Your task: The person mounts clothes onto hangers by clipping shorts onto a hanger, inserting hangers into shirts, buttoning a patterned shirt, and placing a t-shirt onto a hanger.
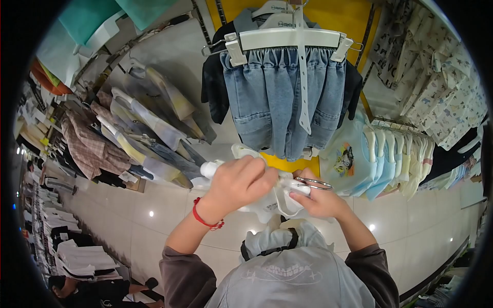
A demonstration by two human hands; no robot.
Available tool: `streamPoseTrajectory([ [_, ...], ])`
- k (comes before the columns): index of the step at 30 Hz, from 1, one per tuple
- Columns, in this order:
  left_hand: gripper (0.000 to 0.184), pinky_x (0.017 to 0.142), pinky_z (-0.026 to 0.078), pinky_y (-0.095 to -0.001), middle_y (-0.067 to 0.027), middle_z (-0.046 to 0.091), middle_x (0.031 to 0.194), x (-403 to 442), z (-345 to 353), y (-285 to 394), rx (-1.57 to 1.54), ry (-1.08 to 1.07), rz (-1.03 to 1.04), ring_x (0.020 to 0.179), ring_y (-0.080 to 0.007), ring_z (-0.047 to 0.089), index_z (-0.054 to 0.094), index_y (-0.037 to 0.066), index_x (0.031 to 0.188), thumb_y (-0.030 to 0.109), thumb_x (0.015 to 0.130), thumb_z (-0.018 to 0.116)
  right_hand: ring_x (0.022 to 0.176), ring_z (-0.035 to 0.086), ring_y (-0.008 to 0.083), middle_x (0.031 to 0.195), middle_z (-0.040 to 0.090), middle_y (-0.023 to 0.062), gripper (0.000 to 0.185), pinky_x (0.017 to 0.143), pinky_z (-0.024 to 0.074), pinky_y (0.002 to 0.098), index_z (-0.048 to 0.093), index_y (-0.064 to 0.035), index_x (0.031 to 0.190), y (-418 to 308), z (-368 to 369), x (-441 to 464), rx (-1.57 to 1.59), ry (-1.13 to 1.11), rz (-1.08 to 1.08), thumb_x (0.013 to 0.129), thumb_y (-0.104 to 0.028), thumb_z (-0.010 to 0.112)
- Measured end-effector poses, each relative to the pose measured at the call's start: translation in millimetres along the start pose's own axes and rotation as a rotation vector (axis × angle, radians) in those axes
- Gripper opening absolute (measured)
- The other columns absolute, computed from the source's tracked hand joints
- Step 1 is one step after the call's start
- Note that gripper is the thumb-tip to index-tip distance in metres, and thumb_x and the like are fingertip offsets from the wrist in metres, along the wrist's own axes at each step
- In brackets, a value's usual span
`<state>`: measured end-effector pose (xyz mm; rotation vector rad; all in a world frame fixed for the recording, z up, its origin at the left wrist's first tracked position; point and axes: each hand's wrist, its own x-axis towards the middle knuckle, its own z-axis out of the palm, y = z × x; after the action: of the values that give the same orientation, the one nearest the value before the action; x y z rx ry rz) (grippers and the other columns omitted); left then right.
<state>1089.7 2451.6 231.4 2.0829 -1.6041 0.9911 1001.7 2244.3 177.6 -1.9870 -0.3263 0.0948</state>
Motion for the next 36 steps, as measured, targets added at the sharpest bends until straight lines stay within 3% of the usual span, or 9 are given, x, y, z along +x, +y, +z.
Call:
streamPoseTrajectory([
  [8,0.021,0.053,0.048,-0.0277,-0.0063,0.046,0.084,-13,-9,-30,0.138,-0.289,-0.272,0.073,-0.0211,0.055,0.053,0.005,0.087,0.004,0.066,0.059,0.097,0.052,0.0295,0.106,0.047,0.017,0.024,0.086,0.0396,0.0359,0.047,0.0024,0.099,-6,-40,-1,-0.268,-0.108,0.028,0.085,-0.015,0.056],
  [11,0.021,0.052,0.047,-0.0272,-0.0047,0.049,0.084,-8,-12,-15,-0.014,-0.154,-0.208,0.07,-0.0194,0.055,0.054,0.006,0.085,0.006,0.065,0.06,0.111,0.046,0.0303,0.119,0.043,0.0178,0.025,0.092,0.0372,0.037,0.048,0.0036,0.099,1,-36,6,-0.204,-0.08,-0.198,0.083,-0.012,0.057],
  [16,0.024,0.049,0.044,-0.0235,-0.0008,0.05,0.081,-1,-11,-5,-0.126,0.029,0.224,0.063,-0.0138,0.052,0.055,0.011,0.084,0.009,0.062,0.064,0.123,0.038,0.0304,0.132,0.037,0.0175,0.029,0.097,0.0342,0.037,0.048,0.0035,0.104,7,-27,11,-0.179,-0.077,-0.377,0.08,-0.009,0.06],
  [20,0.027,0.048,0.043,-0.0221,-0.0004,0.05,0.08,0,-7,3,-0.164,0.13,0.288,0.062,-0.0124,0.05,0.056,0.013,0.086,0.008,0.061,0.065,0.11,0.049,0.0244,0.117,0.051,0.0129,0.032,0.092,0.0363,0.0355,0.051,0.0,0.106,-1,-22,12,-0.023,-0.234,-0.193,0.08,-0.011,0.064],
  [23,0.029,0.048,0.044,-0.0229,-0.0008,0.049,0.081,-3,-14,1,-0.161,-0.042,0.226,0.063,-0.0126,0.051,0.056,0.014,0.089,0.009,0.062,0.065,0.104,0.052,0.022,0.11,0.055,0.0125,0.033,0.086,0.0398,0.0334,0.051,-0.0005,0.109,10,-22,13,-0.113,-0.25,-0.11,0.081,-0.012,0.064],
  [26,0.03,0.048,0.046,-0.0243,-0.001,0.049,0.081,-3,-13,-1,-0.056,-0.122,0.124,0.063,-0.0131,0.052,0.056,0.013,0.091,0.01,0.063,0.066,0.104,0.051,0.022,0.114,0.053,0.0126,0.031,0.088,0.0393,0.0332,0.051,-0.0005,0.107,21,-22,10,-0.292,-0.188,-0.277,0.081,-0.01,0.064],
  [29,0.026,0.048,0.046,-0.0255,-0.0017,0.05,0.08,-9,-13,1,-0.14,-0.133,0.094,0.063,-0.0142,0.054,0.056,0.011,0.088,0.011,0.064,0.066,0.124,0.038,0.0302,0.127,0.046,0.0118,0.028,0.103,0.0292,0.0378,0.053,-0.0007,0.108,15,-18,13,0.116,-0.157,-0.087,0.083,-0.011,0.06],
  [34,0.021,0.048,0.047,-0.0257,-0.0026,0.052,0.078,-3,-13,13,-0.234,0.017,0.224,0.064,-0.0159,0.054,0.056,0.01,0.083,0.011,0.064,0.066,0.123,0.038,0.0293,0.125,0.047,0.0114,0.032,0.101,0.0303,0.0373,0.052,-0.0024,0.109,21,-2,19,-0.091,-0.196,-0.44,0.08,-0.01,0.063],
  [36,0.021,0.049,0.047,-0.0261,-0.0027,0.052,0.078,-3,-11,14,-0.258,0.03,0.224,0.065,-0.0163,0.055,0.056,0.01,0.083,0.011,0.064,0.066,0.103,0.052,0.0283,0.106,0.053,0.0136,0.028,0.084,0.0408,0.0364,0.048,-0.0018,0.103,21,6,18,-0.061,-0.248,-0.395,0.08,-0.009,0.063],
])
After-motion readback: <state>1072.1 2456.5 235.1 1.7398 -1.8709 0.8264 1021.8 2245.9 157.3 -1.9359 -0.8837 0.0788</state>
